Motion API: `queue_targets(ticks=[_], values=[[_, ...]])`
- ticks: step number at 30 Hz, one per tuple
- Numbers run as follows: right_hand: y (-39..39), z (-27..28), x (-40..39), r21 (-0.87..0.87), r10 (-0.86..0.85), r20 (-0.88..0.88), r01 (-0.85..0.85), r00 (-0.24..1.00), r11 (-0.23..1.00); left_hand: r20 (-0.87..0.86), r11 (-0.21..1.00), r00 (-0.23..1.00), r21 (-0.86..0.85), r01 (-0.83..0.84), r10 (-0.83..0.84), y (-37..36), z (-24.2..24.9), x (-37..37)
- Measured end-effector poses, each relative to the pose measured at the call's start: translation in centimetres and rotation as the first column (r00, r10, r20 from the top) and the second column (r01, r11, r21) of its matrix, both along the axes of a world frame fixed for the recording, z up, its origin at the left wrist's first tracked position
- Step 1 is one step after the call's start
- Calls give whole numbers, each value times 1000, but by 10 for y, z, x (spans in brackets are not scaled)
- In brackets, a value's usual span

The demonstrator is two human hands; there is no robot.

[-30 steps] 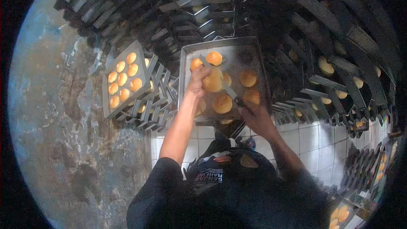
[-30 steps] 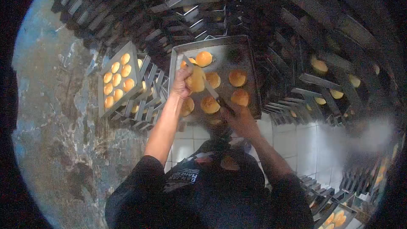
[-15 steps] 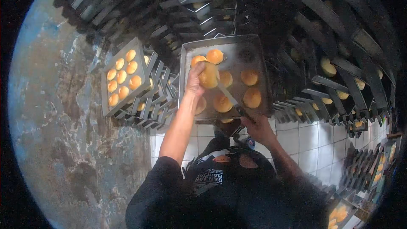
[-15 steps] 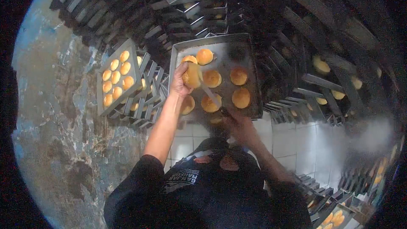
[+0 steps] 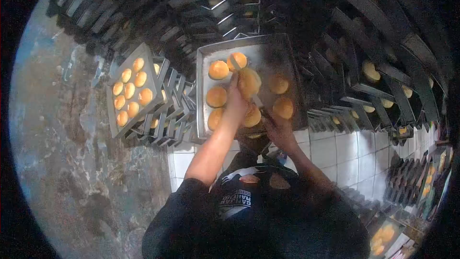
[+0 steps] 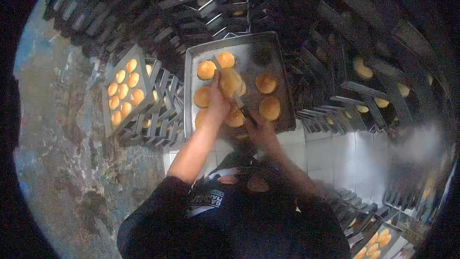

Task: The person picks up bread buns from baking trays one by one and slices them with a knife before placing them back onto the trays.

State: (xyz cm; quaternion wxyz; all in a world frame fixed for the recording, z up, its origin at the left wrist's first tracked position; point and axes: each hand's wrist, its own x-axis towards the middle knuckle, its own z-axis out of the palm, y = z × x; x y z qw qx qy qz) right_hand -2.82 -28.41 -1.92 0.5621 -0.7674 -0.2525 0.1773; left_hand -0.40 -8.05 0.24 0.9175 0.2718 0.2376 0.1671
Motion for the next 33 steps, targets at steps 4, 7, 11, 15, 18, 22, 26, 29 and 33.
queue_targets(ticks=[4,7,11,15,18,22,26,29,33], values=[[15,14,9,-1,-21,-4,21,1000,1000,-84,999,996,-50,-7,3,16,0,19],[2,-1,1,-33,-12,-50,10,999,999,-51,999,999,-32,-4,3,38,-30,32],[27,-14,24,-4,-54,90,54,994,999,-34,998,998,34,52,-51,17,-36,43],[43,-10,39,-64,-60,-191,48,980,997,-102,623,995,778,75,8,40,-86,66],[9,-26,13,15,-145,-237,152,961,988,-80,122,994,990,71,71,44,-96,92],[-61,-13,-39,-182,-292,-382,238,877,954,-141,626,987,777,62,77,52,-84,156],[-94,-3,-73,-164,-420,-447,389,790,907,-98,286,965,958,25,244,79,-80,141],[-92,12,-76,-109,-477,-510,497,716,861,-137,399,946,917,8,295,91,-7,57],[-93,16,-51,24,-285,-499,342,819,939,-227,92,803,973,212,550,144,-30,-64]])
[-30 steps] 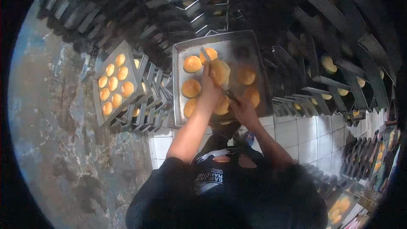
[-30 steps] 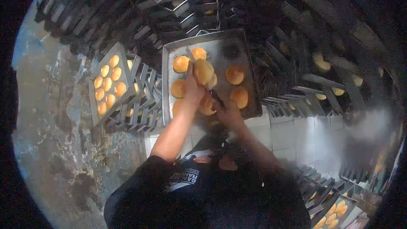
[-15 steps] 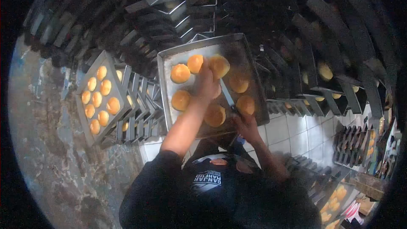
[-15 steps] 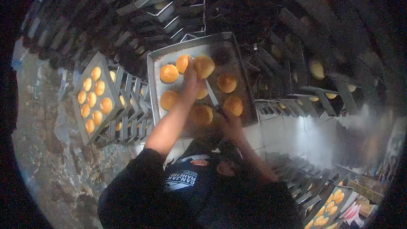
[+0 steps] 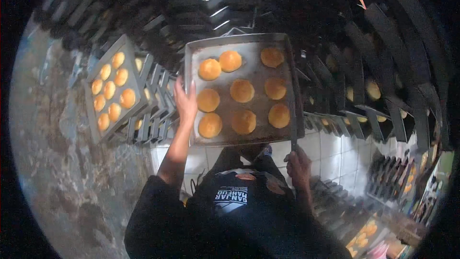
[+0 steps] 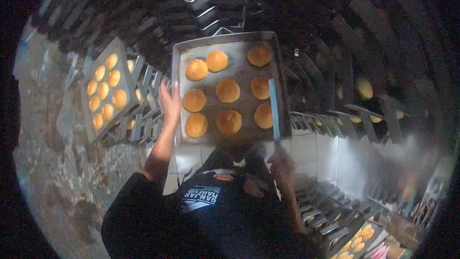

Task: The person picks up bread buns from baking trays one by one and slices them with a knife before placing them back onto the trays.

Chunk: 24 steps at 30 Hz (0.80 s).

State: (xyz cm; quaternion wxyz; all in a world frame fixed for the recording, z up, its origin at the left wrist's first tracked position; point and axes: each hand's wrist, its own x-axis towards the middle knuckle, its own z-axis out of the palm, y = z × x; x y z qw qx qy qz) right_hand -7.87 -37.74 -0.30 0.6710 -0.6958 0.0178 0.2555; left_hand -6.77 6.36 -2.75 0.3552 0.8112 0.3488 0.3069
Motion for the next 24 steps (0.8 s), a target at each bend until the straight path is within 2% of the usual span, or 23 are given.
queue_targets(ticks=[1,2,3,6,8,9,12,13,14,16,18,20,21,22,23,24], values=[[7,-2,7,-79,-57,-49,53,997,995,-126,999,991,15,-43,45,6,-18,-31],[7,-9,11,-61,-25,-42,22,999,998,-244,995,965,33,-90,95,11,-41,-56],[2,-19,18,-53,32,107,-27,994,998,-395,996,916,-30,-83,64,11,-62,-74],[-15,-47,39,-199,187,274,-135,943,971,-629,951,772,-177,-255,90,-8,-75,-106],[-19,-41,45,-199,241,311,-185,919,962,-489,808,870,-538,-243,-64,-10,-81,-109],[-22,-36,46,-199,264,325,-207,908,958,-434,806,901,-533,-257,0,-20,-78,-113],[-21,-2,39,-83,300,228,-289,926,954,-428,785,900,-527,-325,85,-72,-60,-140],[-18,2,37,-74,312,240,-304,919,950,-338,800,926,-503,-328,167,-85,-75,-157],[-17,8,35,-71,326,250,-319,912,945,-367,817,911,-457,-352,187,-97,-88,-180],[-17,27,30,-54,399,177,-396,900,916,-399,726,870,-500,-472,291,-134,-81,-220],[-19,23,20,-35,490,92,-489,867,871,-399,648,843,-543,-534,360,-170,-96,-278],[-9,8,9,-169,560,251,-534,789,828,-397,567,805,-573,-592,440,-197,-107,-339],[-1,11,-3,-214,580,84,-553,810,805,-425,511,760,-565,-648,492,-216,-111,-371],[-4,-11,-1,-209,652,75,-627,755,750,-452,439,699,-555,-706,553,-239,-118,-404],[-7,-50,11,-327,688,561,-641,460,695,-450,361,623,-539,-761,639,-261,-143,-440],[17,-56,5,-361,631,748,-672,205,646,-428,293,561,-545,-786,708,-273,-166,-448]])
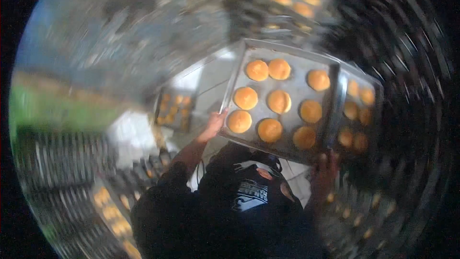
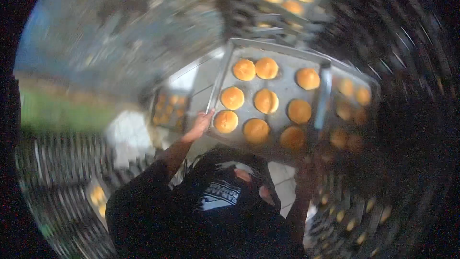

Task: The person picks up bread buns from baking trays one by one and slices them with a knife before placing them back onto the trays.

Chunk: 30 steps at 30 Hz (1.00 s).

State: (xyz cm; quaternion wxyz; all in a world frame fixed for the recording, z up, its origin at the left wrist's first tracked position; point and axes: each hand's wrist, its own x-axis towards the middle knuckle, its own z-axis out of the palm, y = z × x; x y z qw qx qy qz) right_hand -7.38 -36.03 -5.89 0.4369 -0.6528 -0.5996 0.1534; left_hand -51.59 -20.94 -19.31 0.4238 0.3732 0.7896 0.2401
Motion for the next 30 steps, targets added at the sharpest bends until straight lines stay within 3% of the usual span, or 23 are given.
queue_targets(ticks=[1,2,3,4,5,6,7,11,12,14,16,17,19,20,22,23,24,25,26,27,28,29,30], values=[[23,-6,-5,175,116,226,-157,967,972,9,943,992,312,114,-123,-26,-12,-38],[39,35,-36,-2,149,-148,-151,978,989,-26,920,988,360,153,-154,-56,-28,-63],[54,66,-69,-203,71,-479,-189,875,961,-64,893,981,407,192,-181,-85,-44,-88],[68,74,-95,-212,130,-473,-255,871,943,-103,863,973,450,230,-205,-112,-55,-111],[80,80,-119,-274,121,-507,-293,853,916,93,943,990,304,-133,110,-132,-71,-126],[91,82,-146,-333,104,-535,-322,838,886,237,883,872,97,-459,428,-147,-83,-140],[120,99,-170,-392,84,-558,-352,826,850,248,863,846,71,-501,471,-147,-81,-151],[165,57,-279,-502,225,-470,-468,854,727,412,644,570,-56,-763,711,-212,-162,-246],[174,48,-309,-529,220,-440,-449,871,720,222,729,724,73,-680,653,-230,-206,-268],[201,14,-352,-620,277,-481,-546,832,563,8,792,802,151,-591,597,-221,-247,-302],[208,-39,-376,-669,193,-536,-553,822,497,202,439,403,-187,-879,893,-198,-240,-330],[214,-69,-386,-701,82,-587,-556,806,447,201,413,375,-202,-888,905,-202,-285,-347],[230,-90,-427,-810,117,-433,-442,894,385,-425,718,754,-282,-636,501,-225,-394,-365],[239,-99,-450,-856,139,-355,-381,924,350,-415,705,751,-295,-645,514,-213,-402,-373],[258,-128,-469,-950,476,-154,-262,866,169,-240,546,603,-266,-794,760,-183,-432,-389],[264,-147,-464,-955,486,-143,-249,862,161,-181,478,531,-270,-836,828,-171,-453,-393],[270,-167,-451,-813,867,157,-437,473,386,81,199,189,-137,-970,979,-160,-481,-396],[273,-181,-452,-733,922,328,-560,207,387,364,-136,-160,-91,-986,917,-153,-510,-397],[276,-195,-452,-616,837,548,-684,-17,390,361,-140,-169,-105,-985,917,-151,-553,-398],[276,-198,-468,-832,804,189,-343,565,436,-161,235,256,-142,-962,953,-150,-605,-396],[279,-195,-490,-932,597,28,-194,802,305,-570,504,612,-359,-785,548,-147,-640,-394],[281,-192,-513,-983,277,7,-44,961,179,-561,503,622,-373,-779,547,-137,-647,-391],[286,-186,-545,-993,229,29,1,973,118,-1,275,275,4,-961,961,-120,-638,-390]])
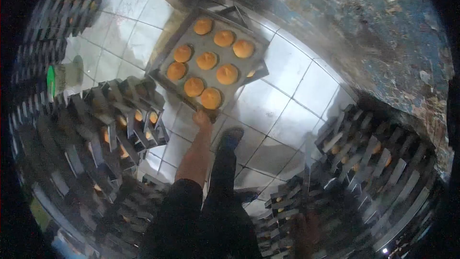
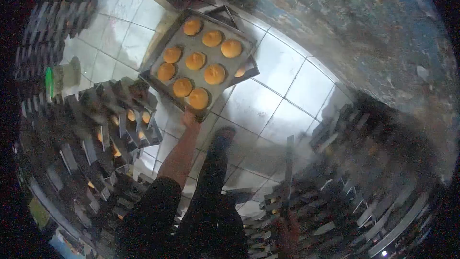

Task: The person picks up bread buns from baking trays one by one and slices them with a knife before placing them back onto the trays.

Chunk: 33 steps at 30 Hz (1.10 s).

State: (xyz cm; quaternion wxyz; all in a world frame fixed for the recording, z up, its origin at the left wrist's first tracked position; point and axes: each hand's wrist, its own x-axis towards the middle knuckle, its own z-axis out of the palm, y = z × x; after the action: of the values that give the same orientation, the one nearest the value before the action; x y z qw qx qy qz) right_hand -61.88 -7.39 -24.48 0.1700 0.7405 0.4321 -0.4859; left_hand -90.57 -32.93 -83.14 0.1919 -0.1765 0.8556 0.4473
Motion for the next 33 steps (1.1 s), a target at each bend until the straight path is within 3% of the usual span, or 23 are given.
queue_targets(ticks=[1,2,3,4,5,7,8,9,11,12,13,14,15,16,17,19,21,23,24,26,29,32,33], values=[[0,-12,7,-33,-31,25,32,999,999,75,665,918,667,-336,389,18,9,-1],[0,-24,15,-65,-61,52,65,997,996,85,670,920,659,-340,383,35,13,-4],[-8,-47,69,56,606,214,-629,766,776,239,704,854,486,-518,463,54,17,-6],[-11,-60,84,31,906,400,-990,136,135,362,708,753,277,-649,549,67,11,-6],[-12,-65,101,19,903,404,-989,143,148,373,716,756,271,-643,538,79,9,-5],[-8,-59,79,155,906,51,-899,421,409,638,475,617,409,-779,461,94,0,3],[-7,-55,54,153,898,55,-893,436,423,642,487,622,408,-773,449,98,-8,6],[-7,-50,21,119,558,-50,-550,828,827,637,564,671,415,-714,381,99,-20,9],[-8,-48,12,50,41,-136,-35,990,998,628,642,724,435,-631,286,100,-41,11],[-11,-48,20,-9,-93,-147,93,985,996,706,106,708,704,-703,10,94,-50,13],[-14,-46,27,-70,-228,-152,220,962,973,607,212,793,782,-585,-52,86,-47,17],[-14,-41,34,-62,-253,-165,246,953,967,498,306,859,841,-446,-116,79,-44,20],[-12,-35,42,23,29,-260,-24,965,999,344,638,930,747,-189,-127,79,-23,15],[-15,-27,49,98,147,-291,-123,945,988,248,879,949,473,57,-195,80,-2,10],[-18,-19,56,182,262,-308,-214,915,960,389,779,919,593,-205,-55,84,41,-4],[-38,1,74,-45,-83,-319,72,944,996,626,693,779,567,-446,-10,108,124,-9],[-62,26,84,183,24,-447,65,894,981,601,737,777,609,-292,-189,128,188,-17],[-54,74,78,189,17,-505,91,863,978,512,739,754,671,-52,-412,151,249,-16],[-62,88,88,-105,-352,-563,358,747,928,461,715,720,696,69,-518,165,276,-11],[-58,150,98,68,-234,-606,342,761,937,342,615,614,726,309,-712,190,329,9],[-92,173,155,106,-226,-693,407,685,907,169,393,406,724,567,-898,203,392,46],[-139,171,207,184,-167,-771,466,614,866,-1,159,233,729,666,-972,206,452,108],[-146,174,218,241,-143,-736,453,662,858,0,151,215,713,685,-977,207,475,134]])
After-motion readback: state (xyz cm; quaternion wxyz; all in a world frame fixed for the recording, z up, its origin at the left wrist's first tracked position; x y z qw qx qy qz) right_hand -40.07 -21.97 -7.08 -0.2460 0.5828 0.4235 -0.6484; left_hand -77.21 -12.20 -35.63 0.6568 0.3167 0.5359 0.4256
